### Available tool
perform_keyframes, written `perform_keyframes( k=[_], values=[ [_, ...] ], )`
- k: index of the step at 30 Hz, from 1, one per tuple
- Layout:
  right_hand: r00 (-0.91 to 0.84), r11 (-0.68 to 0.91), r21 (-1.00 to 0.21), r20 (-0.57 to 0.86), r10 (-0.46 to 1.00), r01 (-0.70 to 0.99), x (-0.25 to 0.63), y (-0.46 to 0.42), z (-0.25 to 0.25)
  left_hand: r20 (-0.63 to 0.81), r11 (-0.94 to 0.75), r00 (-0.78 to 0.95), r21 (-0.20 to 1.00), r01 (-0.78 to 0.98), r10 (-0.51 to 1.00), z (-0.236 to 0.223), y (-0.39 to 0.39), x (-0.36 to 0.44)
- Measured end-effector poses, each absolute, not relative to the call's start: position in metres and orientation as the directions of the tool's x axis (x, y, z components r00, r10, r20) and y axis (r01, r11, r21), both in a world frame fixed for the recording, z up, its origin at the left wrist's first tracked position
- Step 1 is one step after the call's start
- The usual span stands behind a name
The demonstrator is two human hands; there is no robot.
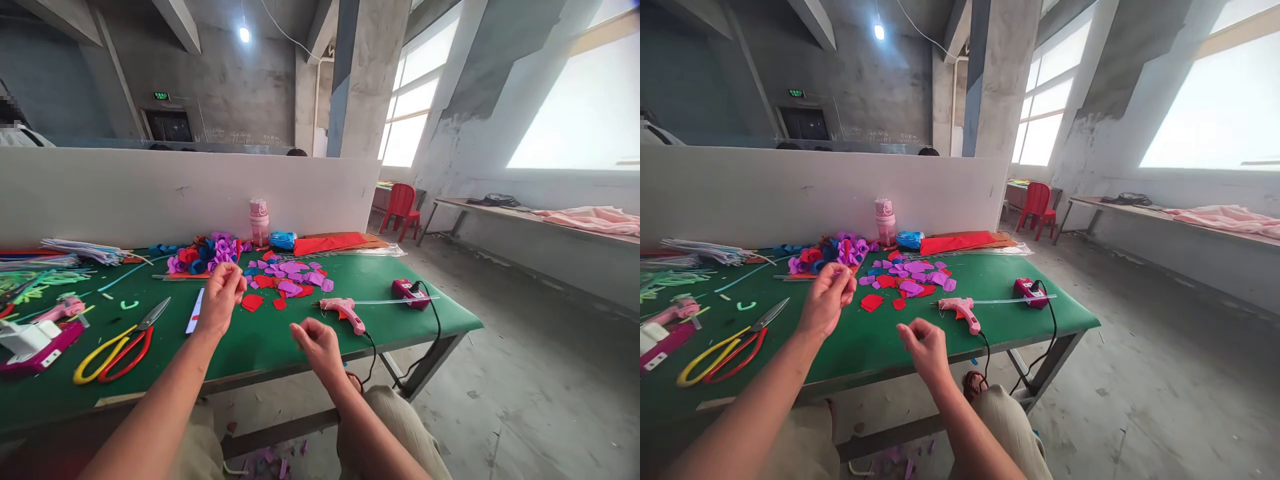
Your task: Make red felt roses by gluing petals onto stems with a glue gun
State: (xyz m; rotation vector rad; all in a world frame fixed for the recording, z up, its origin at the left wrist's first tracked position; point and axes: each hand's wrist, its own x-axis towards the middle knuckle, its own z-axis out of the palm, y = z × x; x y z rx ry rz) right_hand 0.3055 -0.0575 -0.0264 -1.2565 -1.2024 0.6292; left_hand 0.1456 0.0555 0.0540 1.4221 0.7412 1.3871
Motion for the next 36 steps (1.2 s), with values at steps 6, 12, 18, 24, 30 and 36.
perform_keyframes(
  k=[6,12,18,24,30,36],
  values=[
    [0.130,0.243,-0.874,0.323,0.937,0.421,0.314,-0.025,-0.007,0.293,-0.289,0.023,0.951,-0.107,0.956,0.046,0.057,0.146],
    [-0.081,0.321,-0.783,0.331,0.940,0.532,0.295,0.031,-0.007,0.281,-0.285,-0.061,0.955,-0.083,0.958,0.051,0.063,0.137],
    [-0.210,0.361,-0.487,0.338,0.917,0.795,0.321,0.109,0.022,0.261,-0.264,-0.058,0.964,-0.040,0.963,0.050,0.056,0.126],
    [-0.197,0.209,-0.259,0.074,0.978,0.943,0.379,0.190,0.063,0.192,-0.193,-0.065,0.981,-0.011,0.979,0.052,0.051,0.118],
    [-0.270,0.237,-0.150,-0.266,0.925,0.960,0.375,0.179,0.040,0.157,-0.157,-0.012,0.988,0.007,0.988,0.049,0.051,0.122],
    [-0.274,0.248,-0.133,-0.254,0.927,0.960,0.368,0.168,0.023,0.154,-0.156,0.042,0.985,0.066,0.987,0.047,0.046,0.132]
  ],
)
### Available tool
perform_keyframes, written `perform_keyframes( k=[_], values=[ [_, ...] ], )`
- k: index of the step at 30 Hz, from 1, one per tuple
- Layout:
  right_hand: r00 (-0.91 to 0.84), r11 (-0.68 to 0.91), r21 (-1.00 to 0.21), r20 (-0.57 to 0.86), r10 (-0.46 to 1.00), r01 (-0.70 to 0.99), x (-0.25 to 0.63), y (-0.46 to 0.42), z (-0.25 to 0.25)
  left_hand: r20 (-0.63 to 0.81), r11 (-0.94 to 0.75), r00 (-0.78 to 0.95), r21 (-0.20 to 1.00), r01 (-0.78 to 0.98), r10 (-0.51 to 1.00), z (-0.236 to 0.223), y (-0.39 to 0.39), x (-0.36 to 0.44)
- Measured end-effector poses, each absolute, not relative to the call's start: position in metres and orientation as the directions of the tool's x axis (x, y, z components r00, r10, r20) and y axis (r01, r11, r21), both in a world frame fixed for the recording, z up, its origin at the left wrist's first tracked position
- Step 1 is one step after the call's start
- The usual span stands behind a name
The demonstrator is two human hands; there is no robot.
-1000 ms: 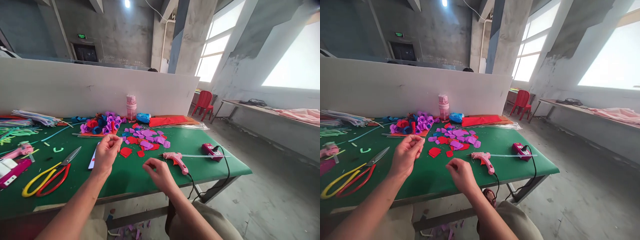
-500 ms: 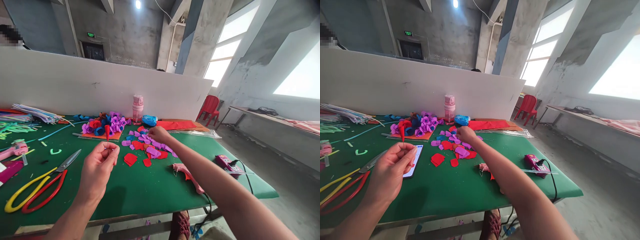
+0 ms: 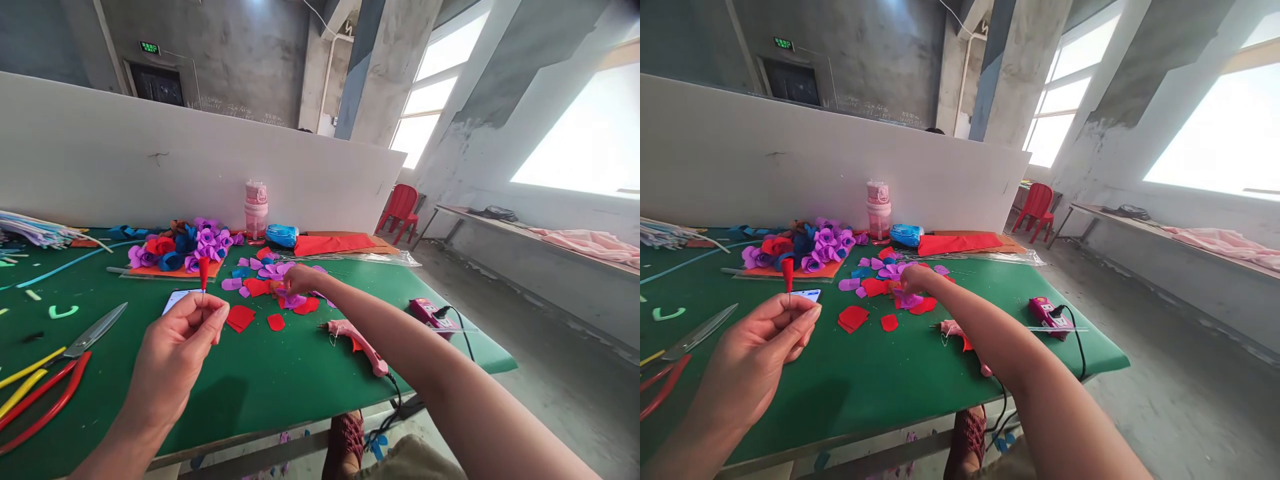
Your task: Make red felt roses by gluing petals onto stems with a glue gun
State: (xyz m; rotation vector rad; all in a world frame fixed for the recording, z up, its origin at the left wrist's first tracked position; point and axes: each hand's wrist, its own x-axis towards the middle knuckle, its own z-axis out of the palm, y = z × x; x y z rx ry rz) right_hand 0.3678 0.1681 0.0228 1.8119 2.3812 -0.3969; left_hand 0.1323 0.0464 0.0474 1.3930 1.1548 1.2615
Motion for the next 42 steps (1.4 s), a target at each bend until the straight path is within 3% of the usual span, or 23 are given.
perform_keyframes(
  k=[8,20,31,42],
  values=[
    [-0.241,0.212,-0.208,-0.130,0.962,0.955,0.393,0.176,0.051,0.139,-0.146,0.081,0.985,0.096,0.987,0.044,0.047,0.136],
    [-0.031,0.030,-0.118,-0.007,0.999,0.993,0.416,0.184,0.036,0.177,-0.188,0.088,0.973,0.131,0.980,0.046,0.048,0.143],
    [-0.309,0.265,-0.255,-0.153,0.939,0.930,0.403,0.164,0.018,0.172,-0.186,0.108,0.973,0.133,0.979,0.045,0.048,0.143],
    [-0.042,0.028,-0.224,-0.059,0.997,0.974,0.463,0.184,0.041,0.107,-0.121,0.101,0.984,0.134,0.989,0.043,0.052,0.133]
  ],
)
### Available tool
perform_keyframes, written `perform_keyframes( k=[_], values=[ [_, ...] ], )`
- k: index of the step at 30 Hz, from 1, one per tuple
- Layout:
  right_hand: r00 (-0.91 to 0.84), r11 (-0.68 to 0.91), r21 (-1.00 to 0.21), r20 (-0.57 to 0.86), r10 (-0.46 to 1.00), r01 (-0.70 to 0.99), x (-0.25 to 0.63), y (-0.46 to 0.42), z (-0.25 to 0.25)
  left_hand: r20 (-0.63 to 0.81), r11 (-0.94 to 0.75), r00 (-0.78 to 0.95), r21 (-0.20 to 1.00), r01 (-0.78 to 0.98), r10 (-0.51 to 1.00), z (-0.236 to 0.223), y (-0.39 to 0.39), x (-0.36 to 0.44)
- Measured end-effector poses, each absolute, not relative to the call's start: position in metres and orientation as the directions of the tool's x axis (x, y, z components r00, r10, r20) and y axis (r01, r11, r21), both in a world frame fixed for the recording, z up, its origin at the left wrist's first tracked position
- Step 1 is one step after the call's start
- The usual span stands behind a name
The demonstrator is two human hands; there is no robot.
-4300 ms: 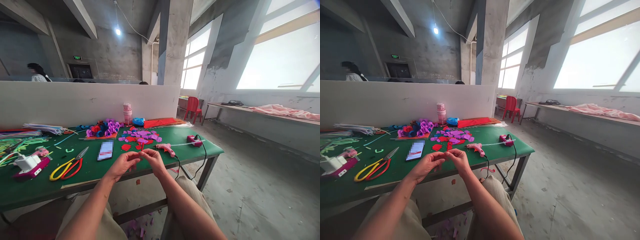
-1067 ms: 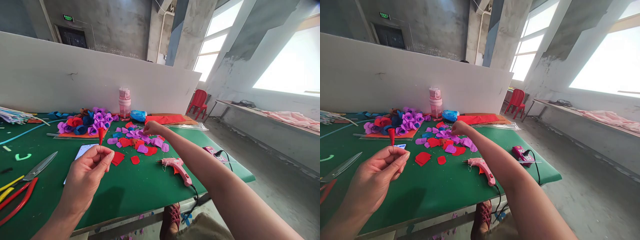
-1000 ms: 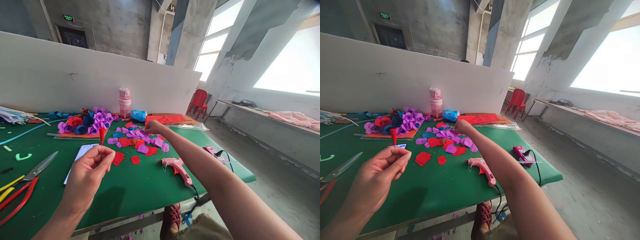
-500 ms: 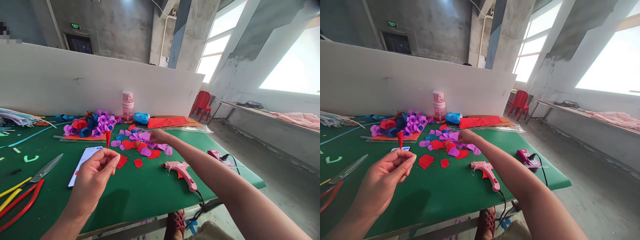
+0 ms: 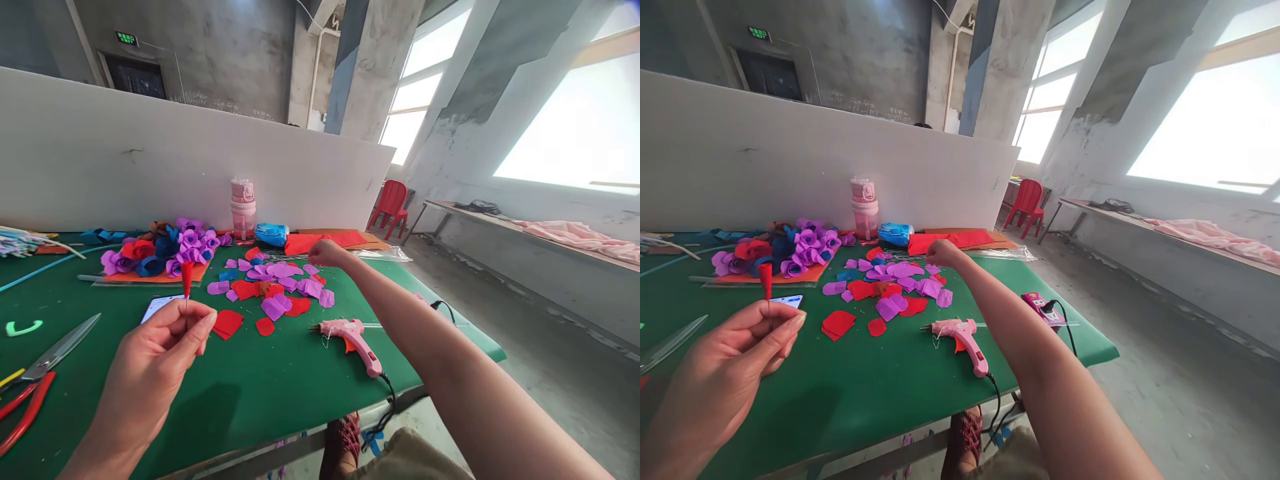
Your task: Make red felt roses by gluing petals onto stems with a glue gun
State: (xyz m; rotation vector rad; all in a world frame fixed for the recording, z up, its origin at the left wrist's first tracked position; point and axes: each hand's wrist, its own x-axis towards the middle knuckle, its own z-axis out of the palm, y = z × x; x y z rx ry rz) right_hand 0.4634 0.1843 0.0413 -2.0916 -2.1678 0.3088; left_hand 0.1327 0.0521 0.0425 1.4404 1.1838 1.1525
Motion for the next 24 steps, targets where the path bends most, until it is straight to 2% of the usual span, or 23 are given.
perform_keyframes(
  k=[7,21,24],
  values=[
    [-0.136,0.081,-0.209,-0.262,0.956,0.974,0.463,0.171,0.013,0.083,-0.099,0.112,0.984,0.146,0.990,0.041,0.050,0.133],
    [-0.117,0.106,-0.101,-0.108,0.987,0.989,0.456,0.171,0.026,0.107,-0.118,0.086,0.983,0.141,0.990,0.045,0.050,0.142],
    [-0.188,0.167,-0.137,-0.164,0.968,0.976,0.439,0.162,0.023,0.107,-0.118,0.091,0.984,0.133,0.990,0.045,0.050,0.141]
  ],
)
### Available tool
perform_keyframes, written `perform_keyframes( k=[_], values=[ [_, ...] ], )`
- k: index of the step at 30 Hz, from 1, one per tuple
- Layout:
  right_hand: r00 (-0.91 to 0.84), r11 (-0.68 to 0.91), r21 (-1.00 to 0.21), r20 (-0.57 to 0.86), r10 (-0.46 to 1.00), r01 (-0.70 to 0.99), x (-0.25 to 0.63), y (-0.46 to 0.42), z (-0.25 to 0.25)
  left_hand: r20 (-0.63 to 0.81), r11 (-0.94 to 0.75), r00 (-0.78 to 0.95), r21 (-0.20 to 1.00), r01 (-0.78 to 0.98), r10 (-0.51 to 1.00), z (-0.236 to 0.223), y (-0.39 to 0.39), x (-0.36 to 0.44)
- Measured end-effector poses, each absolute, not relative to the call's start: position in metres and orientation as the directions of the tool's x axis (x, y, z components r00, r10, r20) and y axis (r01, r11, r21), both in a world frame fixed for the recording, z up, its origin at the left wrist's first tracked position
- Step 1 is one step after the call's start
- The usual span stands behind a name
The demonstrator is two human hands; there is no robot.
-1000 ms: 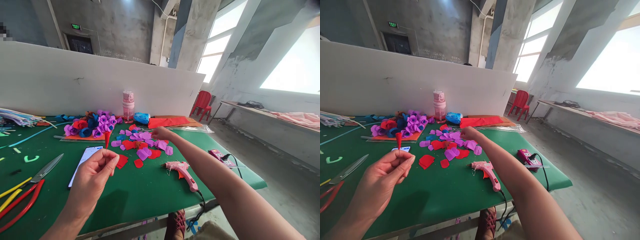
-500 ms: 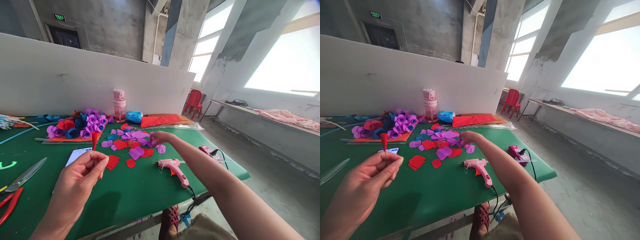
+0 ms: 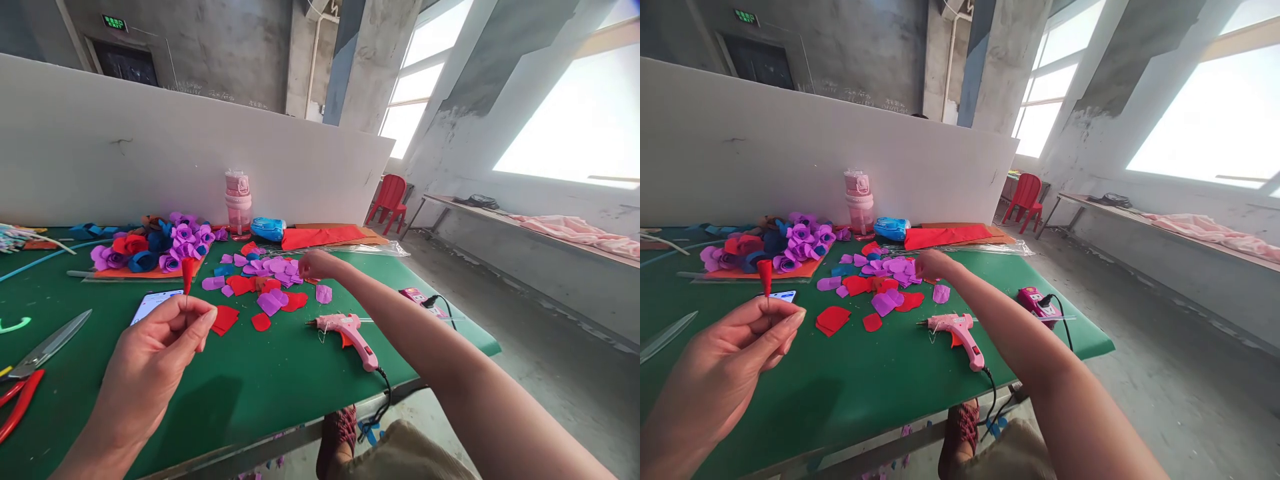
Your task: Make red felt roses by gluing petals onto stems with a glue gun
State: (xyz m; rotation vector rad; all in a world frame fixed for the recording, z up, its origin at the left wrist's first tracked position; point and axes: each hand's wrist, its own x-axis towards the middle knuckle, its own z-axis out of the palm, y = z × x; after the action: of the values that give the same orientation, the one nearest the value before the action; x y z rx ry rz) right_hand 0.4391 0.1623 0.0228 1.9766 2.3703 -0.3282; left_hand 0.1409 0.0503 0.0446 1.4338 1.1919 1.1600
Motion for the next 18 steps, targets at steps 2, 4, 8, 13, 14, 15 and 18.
perform_keyframes(
  k=[2,4,8,13,14,15,18],
  values=[
    [-0.244,0.206,-0.180,-0.224,0.943,0.962,0.427,0.156,0.017,0.109,-0.121,0.094,0.984,0.132,0.990,0.045,0.050,0.141],
    [-0.264,0.211,-0.214,-0.260,0.929,0.954,0.419,0.152,0.010,0.116,-0.128,0.093,0.983,0.134,0.989,0.045,0.050,0.142],
    [-0.240,0.155,-0.289,-0.287,0.927,0.945,0.421,0.152,0.005,0.117,-0.129,0.093,0.982,0.141,0.989,0.047,0.047,0.144],
    [-0.186,0.047,-0.421,-0.296,0.937,0.906,0.442,0.153,0.020,0.113,-0.126,0.097,0.982,0.138,0.989,0.049,0.048,0.142],
    [-0.179,0.029,-0.442,-0.300,0.937,0.896,0.445,0.151,0.022,0.115,-0.129,0.103,0.982,0.136,0.988,0.048,0.048,0.141],
    [-0.173,0.015,-0.459,-0.303,0.937,0.888,0.447,0.150,0.024,0.119,-0.133,0.107,0.982,0.135,0.987,0.048,0.049,0.140],
    [-0.150,-0.008,-0.475,-0.294,0.944,0.880,0.451,0.145,0.026,0.119,-0.134,0.117,0.983,0.129,0.986,0.048,0.049,0.139]
  ],
)
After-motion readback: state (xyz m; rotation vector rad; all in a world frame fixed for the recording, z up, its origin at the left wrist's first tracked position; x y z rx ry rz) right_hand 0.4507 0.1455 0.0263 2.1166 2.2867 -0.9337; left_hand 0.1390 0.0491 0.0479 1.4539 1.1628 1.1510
